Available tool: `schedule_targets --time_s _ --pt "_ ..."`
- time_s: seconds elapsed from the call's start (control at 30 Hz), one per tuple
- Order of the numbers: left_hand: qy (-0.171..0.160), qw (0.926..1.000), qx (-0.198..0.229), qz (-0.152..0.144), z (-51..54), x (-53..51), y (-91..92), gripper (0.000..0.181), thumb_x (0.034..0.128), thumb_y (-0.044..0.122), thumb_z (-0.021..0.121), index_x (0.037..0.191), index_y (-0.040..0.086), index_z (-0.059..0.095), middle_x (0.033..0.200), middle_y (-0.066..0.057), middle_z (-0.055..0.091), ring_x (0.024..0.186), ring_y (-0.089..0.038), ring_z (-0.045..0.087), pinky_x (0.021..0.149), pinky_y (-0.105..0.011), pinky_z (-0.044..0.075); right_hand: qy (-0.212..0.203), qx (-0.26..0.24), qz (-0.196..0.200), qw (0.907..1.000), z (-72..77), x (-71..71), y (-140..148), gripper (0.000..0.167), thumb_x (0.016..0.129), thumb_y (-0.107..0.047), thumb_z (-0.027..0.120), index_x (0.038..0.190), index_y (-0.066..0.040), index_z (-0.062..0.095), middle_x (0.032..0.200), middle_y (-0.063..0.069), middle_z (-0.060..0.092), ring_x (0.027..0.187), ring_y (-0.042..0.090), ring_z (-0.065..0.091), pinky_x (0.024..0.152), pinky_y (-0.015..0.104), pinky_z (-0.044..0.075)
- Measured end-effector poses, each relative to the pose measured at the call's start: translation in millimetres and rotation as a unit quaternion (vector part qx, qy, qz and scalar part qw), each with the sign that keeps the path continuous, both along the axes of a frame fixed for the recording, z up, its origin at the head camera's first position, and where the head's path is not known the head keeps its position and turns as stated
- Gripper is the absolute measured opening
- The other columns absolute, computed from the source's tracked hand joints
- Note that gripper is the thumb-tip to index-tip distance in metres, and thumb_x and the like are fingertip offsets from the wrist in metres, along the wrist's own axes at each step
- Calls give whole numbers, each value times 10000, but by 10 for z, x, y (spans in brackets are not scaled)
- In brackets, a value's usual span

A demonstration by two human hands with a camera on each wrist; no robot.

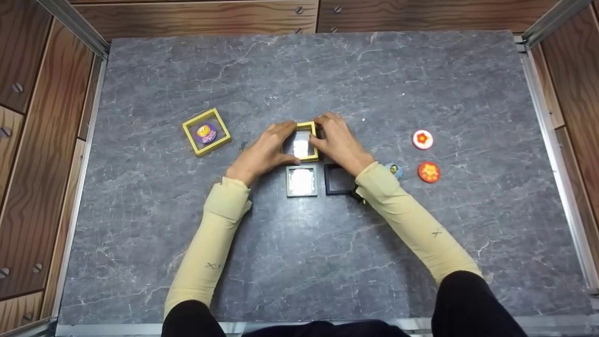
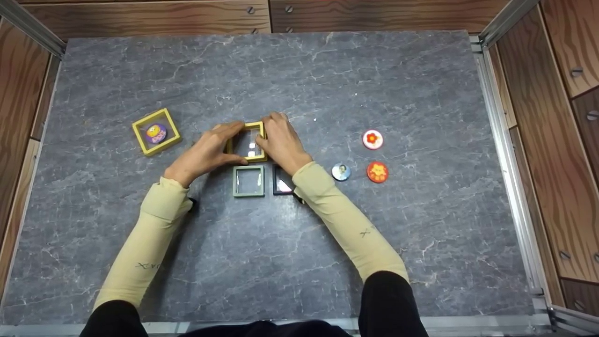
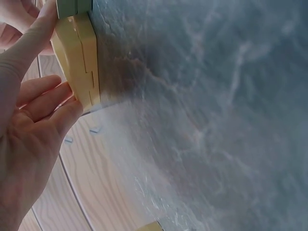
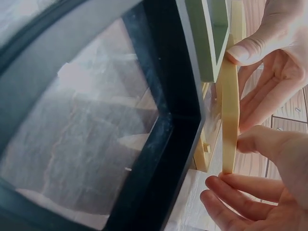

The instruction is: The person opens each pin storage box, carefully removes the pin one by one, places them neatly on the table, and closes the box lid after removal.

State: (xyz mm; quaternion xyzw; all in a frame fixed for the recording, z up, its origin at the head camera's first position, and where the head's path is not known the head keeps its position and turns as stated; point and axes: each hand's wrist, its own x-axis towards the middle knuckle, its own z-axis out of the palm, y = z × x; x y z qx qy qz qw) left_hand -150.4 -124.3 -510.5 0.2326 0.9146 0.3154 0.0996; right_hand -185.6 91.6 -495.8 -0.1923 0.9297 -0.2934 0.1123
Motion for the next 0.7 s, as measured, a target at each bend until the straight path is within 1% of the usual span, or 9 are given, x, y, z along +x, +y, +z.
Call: schedule_targets --time_s 0.13,0.3,0.53,0.7 --pt "31 10000 71 -2 -9 0 0 907 867 306 866 1563 -76 427 1607 -245 491 1512 -376 466 1318 -420 355 65 -17 16 10000 -17 4 4 448 974 -181 694 1327 93 664 1334 252 659 1291 418 610 1182 485 501" --pt "-6 9999 162 17 -12 -2 7 896 869 293 870 1560 -74 435 1595 -240 507 1505 -372 470 1315 -421 360 201 -93 36 9997 -31 5 16 414 949 -162 693 1272 98 691 1267 244 680 1240 415 624 1139 491 519" --pt "-48 9999 106 26 1 -7 20 888 868 275 871 1561 -71 435 1598 -241 504 1506 -373 470 1318 -422 355 174 -15 46 9998 -48 4 26 424 961 -170 698 1288 99 683 1294 248 677 1263 421 614 1154 491 509" --pt "-115 9999 -24 22 5 -14 27 897 867 288 873 1566 -63 433 1608 -237 494 1515 -373 458 1322 -425 347 142 28 51 9999 -61 15 30 442 957 -172 693 1308 96 674 1310 245 672 1278 423 606 1164 494 504"
